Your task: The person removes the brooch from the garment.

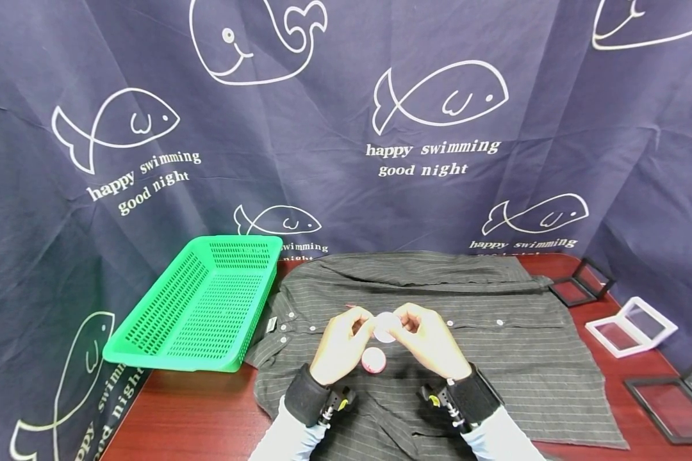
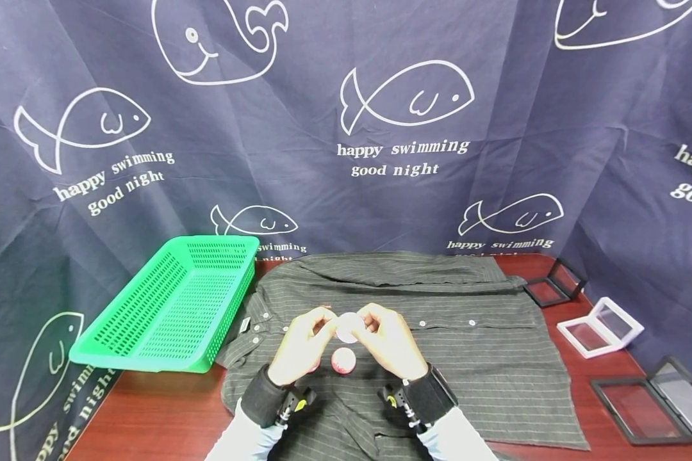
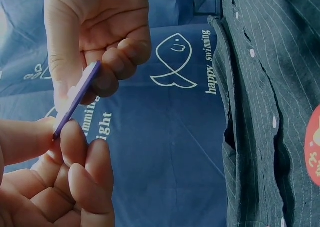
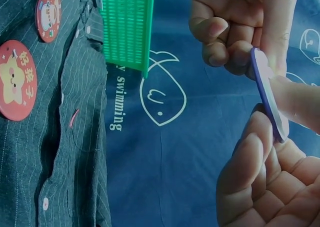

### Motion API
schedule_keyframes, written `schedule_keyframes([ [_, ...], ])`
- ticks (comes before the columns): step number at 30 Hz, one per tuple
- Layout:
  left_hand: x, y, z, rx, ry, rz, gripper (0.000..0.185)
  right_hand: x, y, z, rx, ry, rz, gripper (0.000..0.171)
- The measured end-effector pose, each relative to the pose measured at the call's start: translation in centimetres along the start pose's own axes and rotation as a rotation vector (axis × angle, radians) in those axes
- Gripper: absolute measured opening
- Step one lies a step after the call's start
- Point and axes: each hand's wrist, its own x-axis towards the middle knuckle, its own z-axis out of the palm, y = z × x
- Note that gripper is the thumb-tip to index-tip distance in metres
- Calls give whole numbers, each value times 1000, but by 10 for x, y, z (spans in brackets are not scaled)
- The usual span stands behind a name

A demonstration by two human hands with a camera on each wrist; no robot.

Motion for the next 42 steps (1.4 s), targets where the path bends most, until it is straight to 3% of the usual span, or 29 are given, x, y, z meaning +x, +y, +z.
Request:
schedule_keyframes([
  [18, 0, -4, -1, 5, -14, 19, 12, 0, 1, 0, 15, -2, 16, 11],
  [42, 2, -2, -6, 20, -28, -23, 15, 1, -4, -6, 37, 2, 38, 10],
])
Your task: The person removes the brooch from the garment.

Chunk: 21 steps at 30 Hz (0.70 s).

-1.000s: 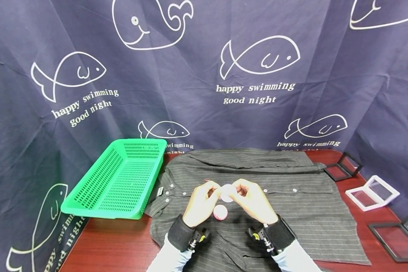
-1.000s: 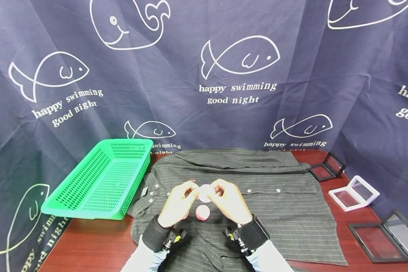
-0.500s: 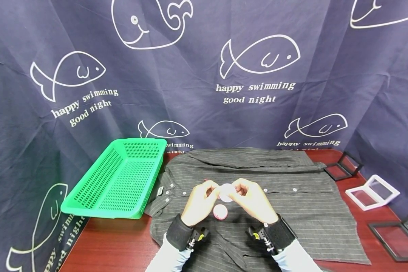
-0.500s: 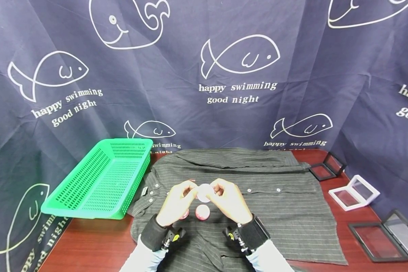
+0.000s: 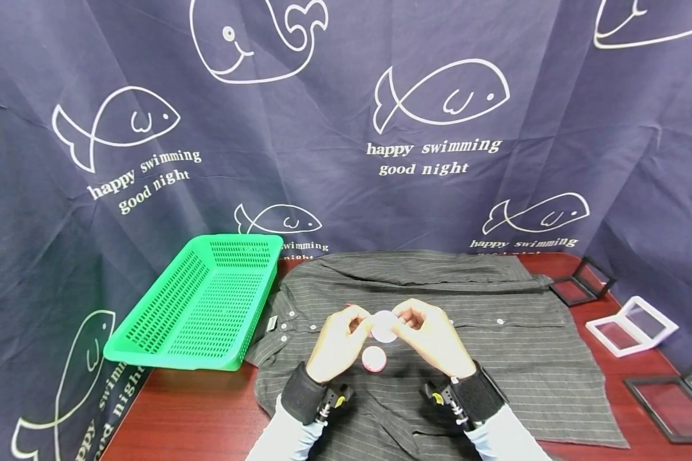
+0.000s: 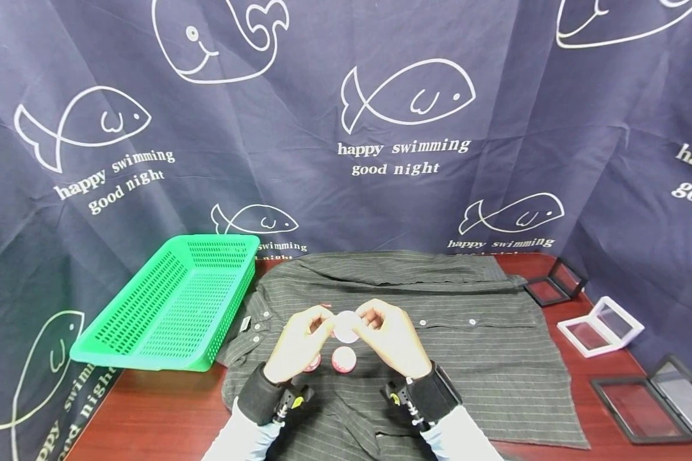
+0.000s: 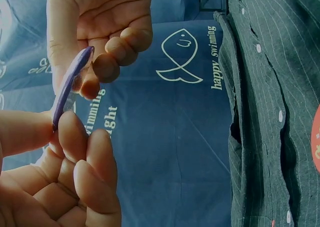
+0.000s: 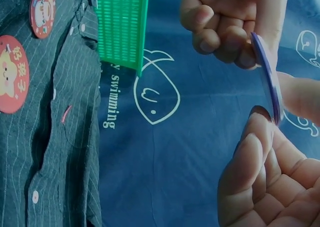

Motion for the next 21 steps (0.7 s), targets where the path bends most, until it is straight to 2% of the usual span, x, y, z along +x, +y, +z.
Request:
schedule_keyframes([
  [5, 0, 1, -1, -16, -8, -35, 12, 1, 0, -6, 36, 30, -46, 11],
  [11, 0, 1, -2, -8, -3, -48, 12, -1, 2, -13, 96, 19, -103, 11],
  [16, 0, 2, -4, -24, -3, -52, 13, -2, 1, -17, 16, 45, -170, 13],
  [21, 0, 2, -5, -24, -6, -53, 12, -4, 2, -19, -91, 85, -316, 23],
])
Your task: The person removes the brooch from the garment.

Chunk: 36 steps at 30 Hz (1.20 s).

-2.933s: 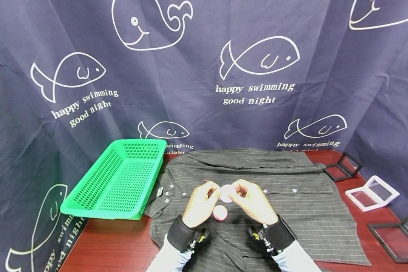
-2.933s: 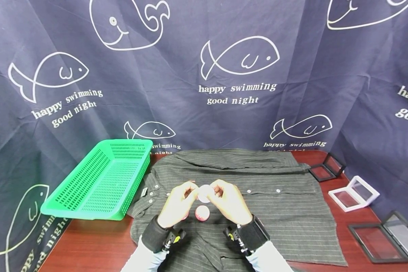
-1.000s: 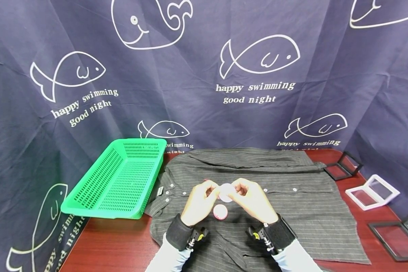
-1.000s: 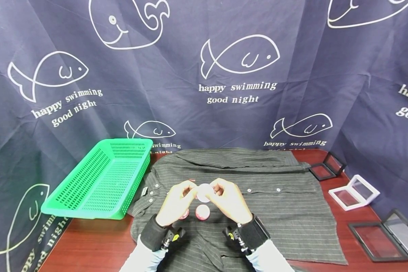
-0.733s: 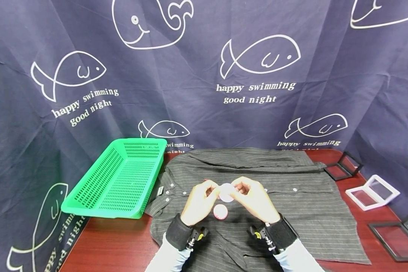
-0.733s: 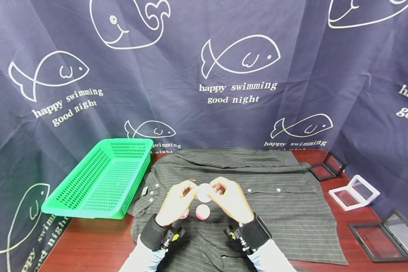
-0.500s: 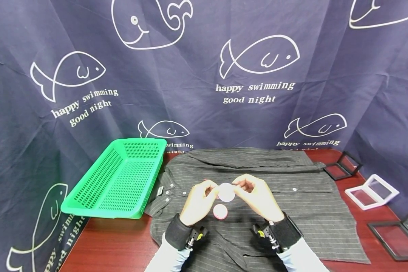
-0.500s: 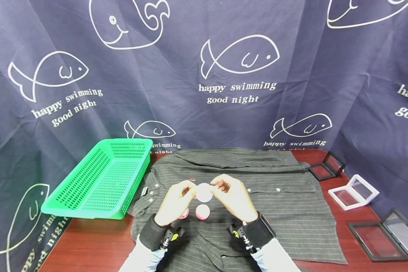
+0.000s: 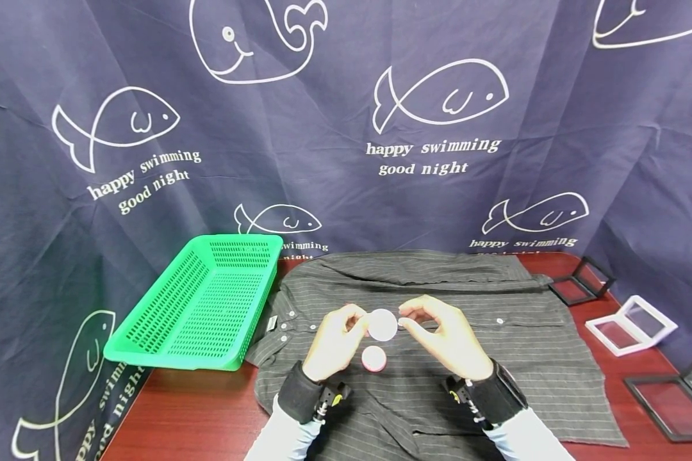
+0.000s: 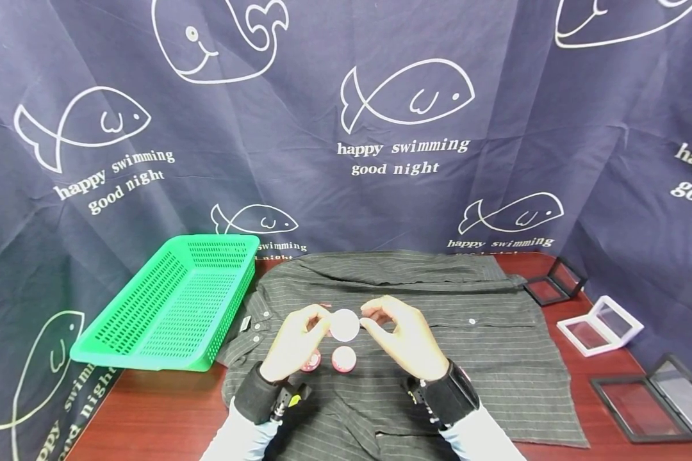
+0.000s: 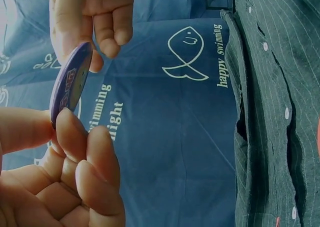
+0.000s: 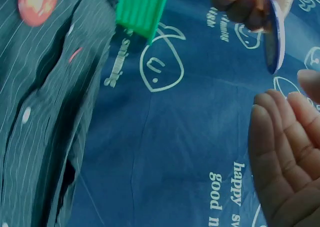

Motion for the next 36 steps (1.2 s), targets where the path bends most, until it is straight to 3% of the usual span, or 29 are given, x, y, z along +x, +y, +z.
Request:
schedule_keyframes([
  [5, 0, -1, -1, -8, -4, 8, 13, -4, 1, 1, -92, 9, -138, 33],
  [14, 0, 0, -3, -32, -13, -9, 13, -8, 1, 6, -204, -37, -258, 35],
  [20, 0, -1, -4, -29, -27, -9, 13, -9, 3, 9, -311, -34, -350, 23],
  [22, 0, -1, -4, -36, -35, -6, 15, -10, 4, 11, -329, -23, -382, 18],
  [27, 0, -3, -3, -52, -62, -25, 18, -10, 6, 13, -343, 48, -459, 31],
  [33, 0, -3, -2, -93, -62, -41, 14, -11, 7, 14, -420, 148, -624, 29],
  [36, 0, -4, -1, -117, -58, -44, 13, -11, 8, 13, -437, 159, -656, 28],
])
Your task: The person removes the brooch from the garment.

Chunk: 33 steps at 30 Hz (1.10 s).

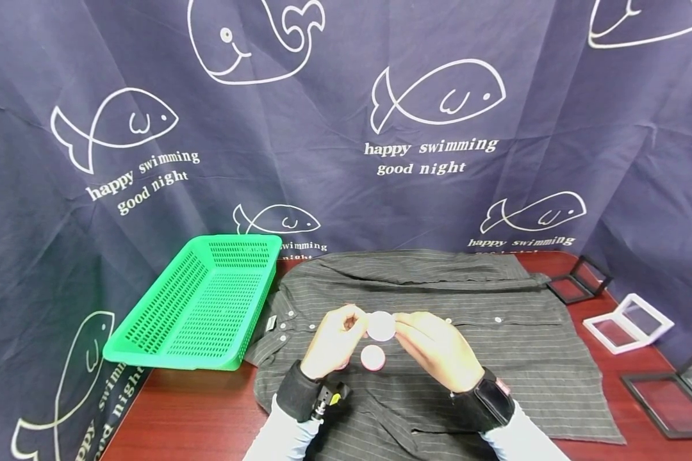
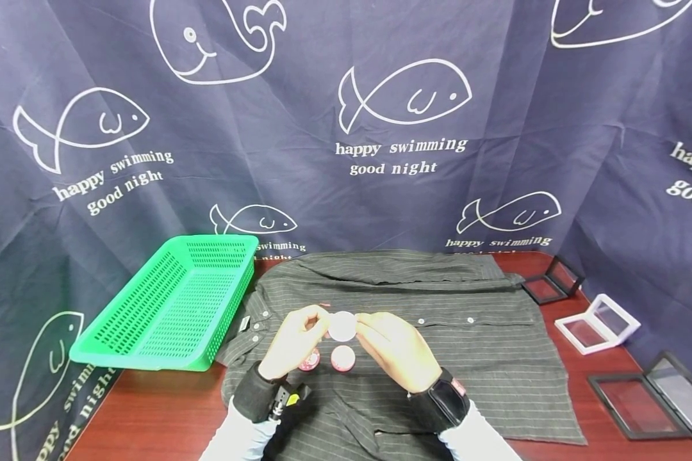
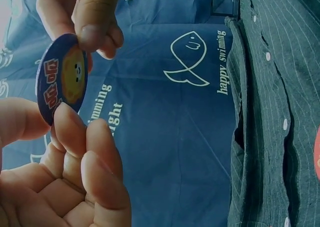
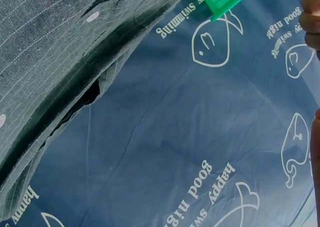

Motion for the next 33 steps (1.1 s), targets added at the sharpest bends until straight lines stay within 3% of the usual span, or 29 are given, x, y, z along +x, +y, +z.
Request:
schedule_keyframes([
  [16, 1, -1, 11, 24, -46, 14, 23, -4, 4, -5, -20, 41, -46, 27],
  [21, -5, -3, 11, 13, -33, 12, 26, -7, 2, -7, 41, 29, 56, 29],
  [26, -10, -1, 5, 36, 52, 10, 16, -7, 9, -11, 128, 64, 195, 29],
  [29, -14, -2, -2, 103, 117, 61, 16, -8, 17, -17, 159, 95, 251, 29],
  [33, -20, -7, -16, 269, 170, 154, 44, -13, 30, -29, 165, 119, 320, 31],
])
